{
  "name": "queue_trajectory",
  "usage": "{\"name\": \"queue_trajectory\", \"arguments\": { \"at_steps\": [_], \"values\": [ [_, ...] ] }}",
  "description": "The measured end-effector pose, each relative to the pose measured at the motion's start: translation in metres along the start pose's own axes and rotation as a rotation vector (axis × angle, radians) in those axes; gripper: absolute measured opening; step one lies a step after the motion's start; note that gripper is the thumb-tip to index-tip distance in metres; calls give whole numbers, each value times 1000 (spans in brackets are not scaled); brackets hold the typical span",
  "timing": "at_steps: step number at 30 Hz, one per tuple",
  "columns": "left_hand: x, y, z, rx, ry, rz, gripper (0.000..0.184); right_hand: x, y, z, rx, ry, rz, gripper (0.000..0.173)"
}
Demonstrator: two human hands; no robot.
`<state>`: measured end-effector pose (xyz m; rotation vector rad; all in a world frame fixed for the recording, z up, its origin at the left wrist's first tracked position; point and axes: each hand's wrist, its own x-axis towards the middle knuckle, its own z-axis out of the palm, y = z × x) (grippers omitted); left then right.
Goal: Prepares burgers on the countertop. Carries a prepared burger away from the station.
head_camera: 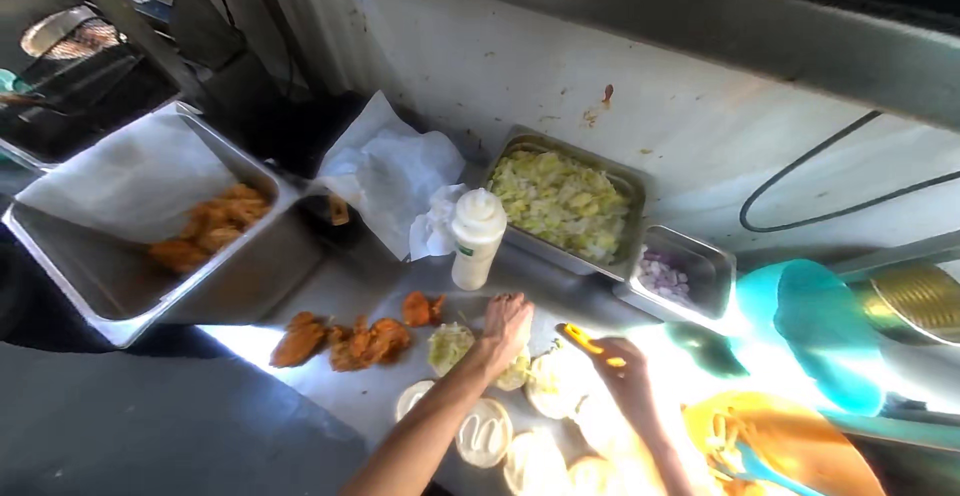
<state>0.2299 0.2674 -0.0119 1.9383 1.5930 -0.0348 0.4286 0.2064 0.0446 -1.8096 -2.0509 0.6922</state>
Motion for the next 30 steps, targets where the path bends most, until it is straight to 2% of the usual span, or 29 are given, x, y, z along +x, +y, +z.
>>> {"name": "queue_trajectory", "arguments": {
  "at_steps": [3, 5, 6, 9, 11, 13, 15, 19, 21, 24, 25, 28, 30],
  "values": [
    [-11, -2, -2, -53, 53, -6, 26, 55, -17, -32, -53, 233, -146, 13],
    [-29, 1, -9, -97, 68, -9, 29, 105, -21, -37, -90, 238, -166, 17],
    [-41, 4, -12, -120, 65, 0, 31, 131, -22, -37, -105, 155, -129, 21],
    [-75, 23, -6, -174, 55, 86, 35, 210, -5, -19, -192, -249, 49, 40],
    [-88, 41, 10, -182, 68, 178, 34, 240, 0, -5, -269, -424, 107, 49],
    [-89, 60, 36, -198, 149, 268, 28, 251, -6, 2, -286, -489, 110, 56],
    [-86, 81, 52, -227, 34, 272, 34, 256, -3, 12, -296, -508, 105, 56],
    [-87, 94, 72, -263, 26, 248, 43, 259, -3, 16, -351, -518, 101, 55],
    [-101, 87, 72, -263, 86, 255, 41, 261, -6, 17, -362, -533, 103, 46],
    [-128, 64, 76, -250, 308, 262, 33, 263, -9, 23, -326, -499, 45, 33],
    [-138, 54, 74, -261, 366, 255, 30, 264, -11, 22, -274, -475, 40, 35],
    [-167, 25, 63, -356, 392, 177, 25, 274, -16, 22, 27, -470, 55, 59],
    [-183, 8, 64, -410, 424, 110, 24, 275, -29, 26, 45, -494, 54, 61]
  ]
}}
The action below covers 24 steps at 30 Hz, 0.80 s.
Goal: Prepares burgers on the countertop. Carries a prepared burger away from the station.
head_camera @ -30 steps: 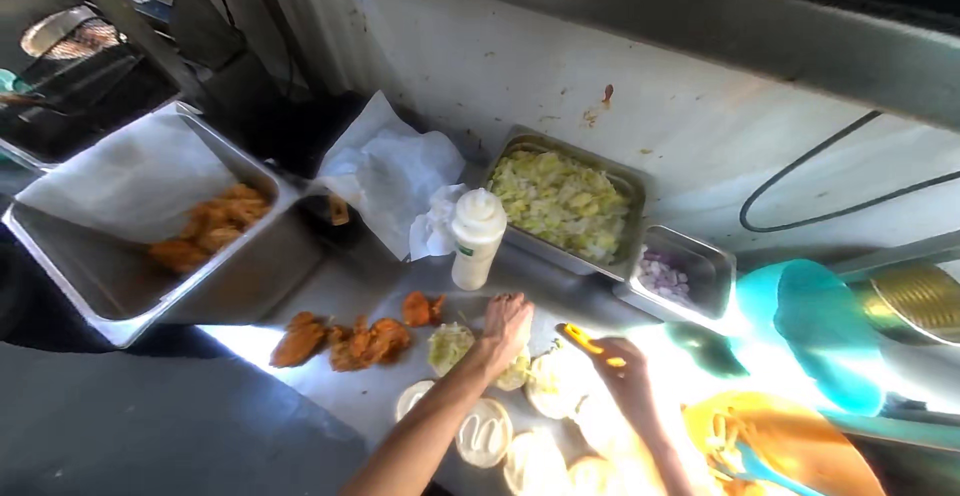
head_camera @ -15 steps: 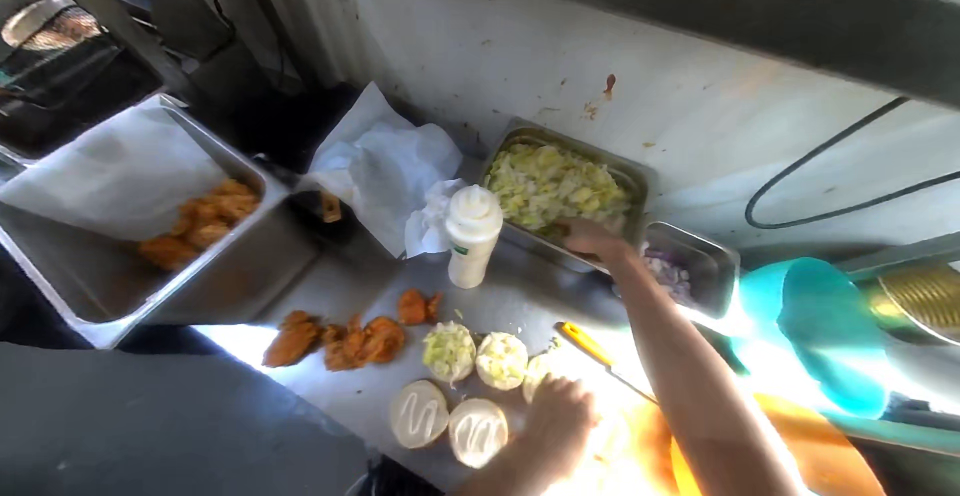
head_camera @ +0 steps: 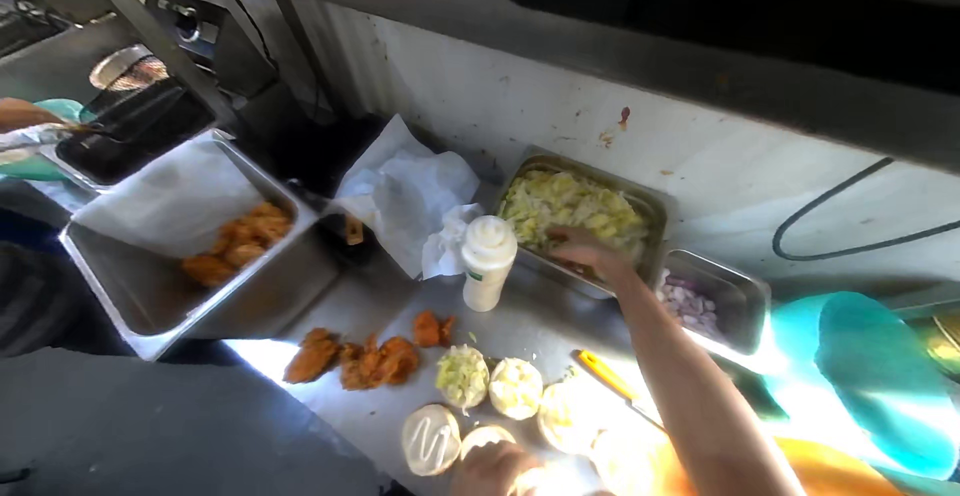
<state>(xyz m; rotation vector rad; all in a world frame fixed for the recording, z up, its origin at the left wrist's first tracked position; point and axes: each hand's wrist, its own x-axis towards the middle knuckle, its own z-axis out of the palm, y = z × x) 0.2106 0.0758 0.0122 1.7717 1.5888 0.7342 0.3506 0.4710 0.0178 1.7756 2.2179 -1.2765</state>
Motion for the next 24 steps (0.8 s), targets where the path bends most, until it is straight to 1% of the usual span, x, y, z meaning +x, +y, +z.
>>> {"name": "queue_trajectory", "arguments": {
  "at_steps": [1, 3, 5, 7, 10, 13, 15, 17, 20, 22, 24],
  "values": [
    [-7, -5, -4, -10, 3, -35, 24, 3, -4, 5, -51, 14, 2, 57],
    [-16, -12, -11, -21, -21, -82, 26, 9, -9, 14, -160, 60, -5, 43],
    [-22, -18, -17, -17, -60, -94, 25, 11, -9, 12, -186, 79, -12, 34],
    [-25, -23, -22, -24, -69, -88, 26, 4, -7, 2, -89, 101, -4, 33],
    [-25, -26, -26, -60, -56, -110, 28, -22, -4, -16, 245, 203, 33, 38],
    [-18, -25, -27, -85, -81, -101, 28, -60, -2, -35, 483, 329, -68, 37],
    [-10, -21, -27, -78, -126, -100, 29, -91, 0, -42, 554, 385, -127, 34],
    [1, -16, -26, -66, -155, -85, 31, -133, -1, -41, 548, 419, -156, 32],
    [22, -6, -21, -61, -204, -56, 36, -204, 15, -16, 441, 443, -232, 28],
    [39, 3, -16, -61, -291, -68, 42, -240, 49, 15, 385, 407, -290, 28],
    [55, 17, -8, -67, -385, -79, 46, -271, 77, 49, 317, 322, -230, 24]
  ]
}}
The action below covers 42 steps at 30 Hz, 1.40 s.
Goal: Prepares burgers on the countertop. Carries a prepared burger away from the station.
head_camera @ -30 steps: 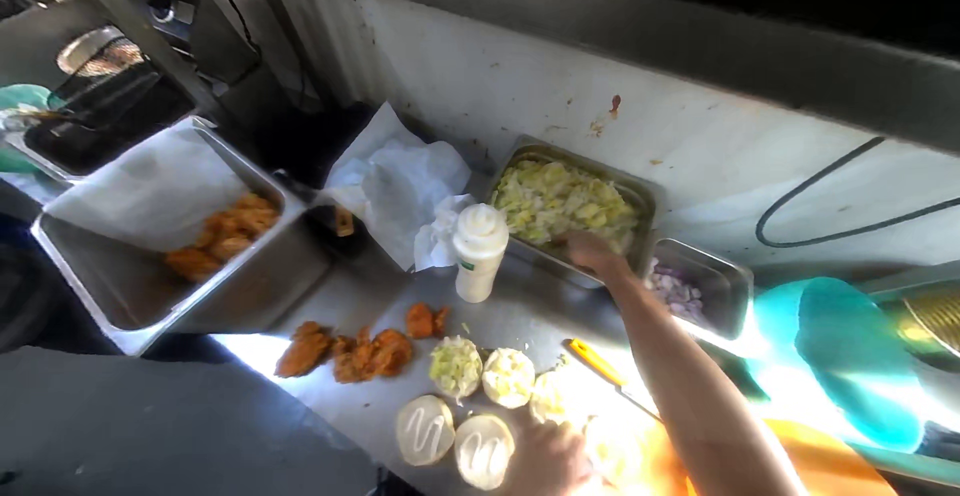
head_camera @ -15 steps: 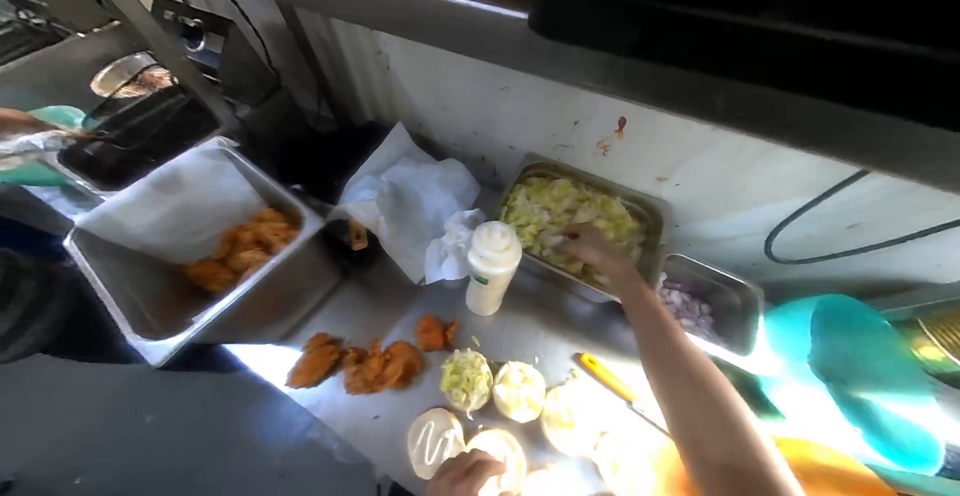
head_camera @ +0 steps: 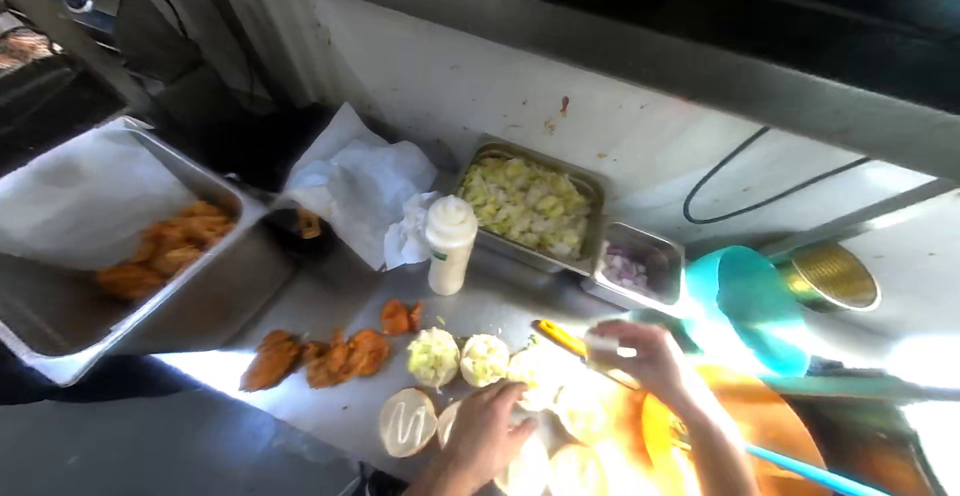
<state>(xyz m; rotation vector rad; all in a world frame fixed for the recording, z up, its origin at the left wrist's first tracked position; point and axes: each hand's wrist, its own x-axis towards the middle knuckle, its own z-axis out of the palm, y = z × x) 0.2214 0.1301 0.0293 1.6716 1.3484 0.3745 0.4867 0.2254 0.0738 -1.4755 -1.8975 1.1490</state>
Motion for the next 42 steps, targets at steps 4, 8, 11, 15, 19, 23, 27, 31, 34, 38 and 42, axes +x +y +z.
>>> {"name": "queue_trajectory", "arguments": {
  "at_steps": [4, 8, 11, 15, 19, 23, 27, 31, 34, 38, 42],
  "values": [
    [31, 29, 21, 93, -183, -9, 52, -59, 28, 39, -170, -57, 193, 28],
    [53, 42, 49, 240, -297, 17, 46, -87, 41, 63, -422, 57, 287, 34],
    [60, 40, 62, 285, -293, 48, 39, -95, 47, 70, -407, 182, 239, 34],
    [56, 37, 64, 280, -250, 79, 38, -96, 39, 76, -404, 269, 224, 30],
    [39, 32, 62, 289, -233, 114, 34, -97, 37, 80, -400, 253, 239, 33],
    [29, 18, 77, 405, -332, 134, 31, -102, 41, 78, -399, 319, 244, 27],
    [29, 12, 87, 445, -360, 135, 30, -100, 39, 92, -438, 230, 334, 21],
    [30, 12, 86, 437, -364, 168, 27, -107, 50, 107, -462, 462, 125, 12],
    [30, 6, 88, 418, -316, 243, 24, -108, 55, 113, -476, 494, 77, 11],
    [18, -13, 96, 358, 138, 507, 15, -110, 51, 108, -490, 379, 156, 15],
    [-13, -33, 79, 384, 336, 665, 8, -107, 41, 93, -412, 470, 38, 19]
  ]
}}
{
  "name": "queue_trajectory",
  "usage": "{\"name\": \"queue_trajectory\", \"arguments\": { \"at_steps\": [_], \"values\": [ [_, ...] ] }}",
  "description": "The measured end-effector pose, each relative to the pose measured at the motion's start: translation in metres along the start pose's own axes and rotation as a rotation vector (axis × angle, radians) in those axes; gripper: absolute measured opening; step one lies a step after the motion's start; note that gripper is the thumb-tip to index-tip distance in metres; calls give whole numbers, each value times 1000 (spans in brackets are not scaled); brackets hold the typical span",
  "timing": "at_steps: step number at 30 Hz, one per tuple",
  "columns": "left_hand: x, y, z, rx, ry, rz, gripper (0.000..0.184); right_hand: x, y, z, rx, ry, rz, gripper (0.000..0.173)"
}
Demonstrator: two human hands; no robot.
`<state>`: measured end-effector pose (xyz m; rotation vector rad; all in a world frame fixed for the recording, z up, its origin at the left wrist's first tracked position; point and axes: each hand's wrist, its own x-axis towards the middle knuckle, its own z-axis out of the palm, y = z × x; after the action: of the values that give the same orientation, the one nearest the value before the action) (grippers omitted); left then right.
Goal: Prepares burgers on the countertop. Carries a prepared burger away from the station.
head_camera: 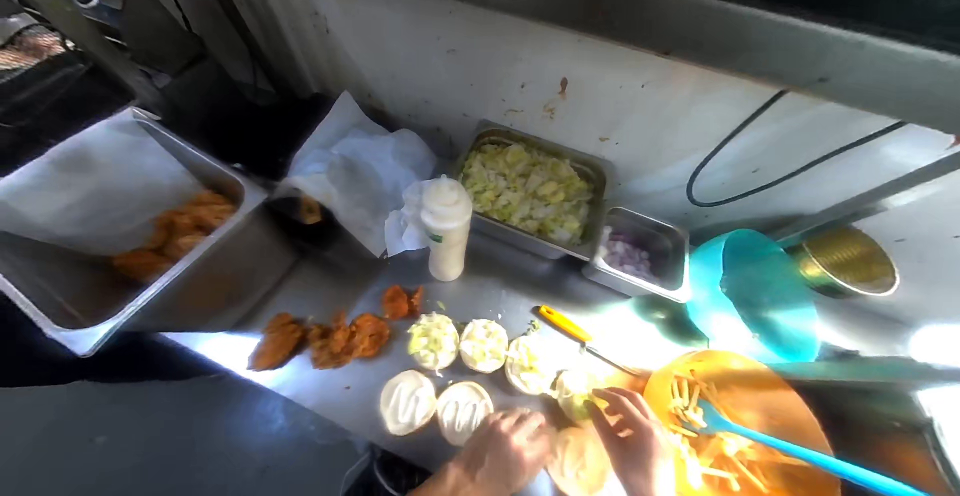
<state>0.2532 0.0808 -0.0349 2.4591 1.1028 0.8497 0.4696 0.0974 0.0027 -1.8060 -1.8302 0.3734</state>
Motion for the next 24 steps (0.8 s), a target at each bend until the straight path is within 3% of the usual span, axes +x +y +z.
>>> {"name": "queue_trajectory", "arguments": {
  "at_steps": [3, 6, 10, 13, 15, 17, 19, 21, 24],
  "values": [
    [-33, -8, -8, 25, -165, 32, 8, 39, -13, -8, 51, 9, -94, 22],
    [-46, -5, -19, -2, -335, -55, 12, 105, -37, -8, 96, -26, -198, 22],
    [-57, -1, -25, -38, -288, -191, 19, 209, -66, 21, 48, -14, -320, 18],
    [-68, -1, -35, -55, -178, -334, 20, 286, -86, 55, 2, -291, -153, 28],
    [-76, -3, -48, -73, -122, -433, 19, 332, -82, 89, 13, -543, 26, 47],
    [-85, -6, -59, -75, -55, -501, 19, 355, -84, 118, -32, -664, 108, 68],
    [-95, -12, -68, -67, 6, -565, 18, 361, -101, 132, -178, -685, 74, 73],
    [-105, -15, -74, -76, 33, -649, 18, 358, -108, 138, -223, -695, 44, 68],
    [-109, -21, -81, -79, 58, -680, 20, 355, -105, 133, -182, -727, 24, 44]
  ]
}}
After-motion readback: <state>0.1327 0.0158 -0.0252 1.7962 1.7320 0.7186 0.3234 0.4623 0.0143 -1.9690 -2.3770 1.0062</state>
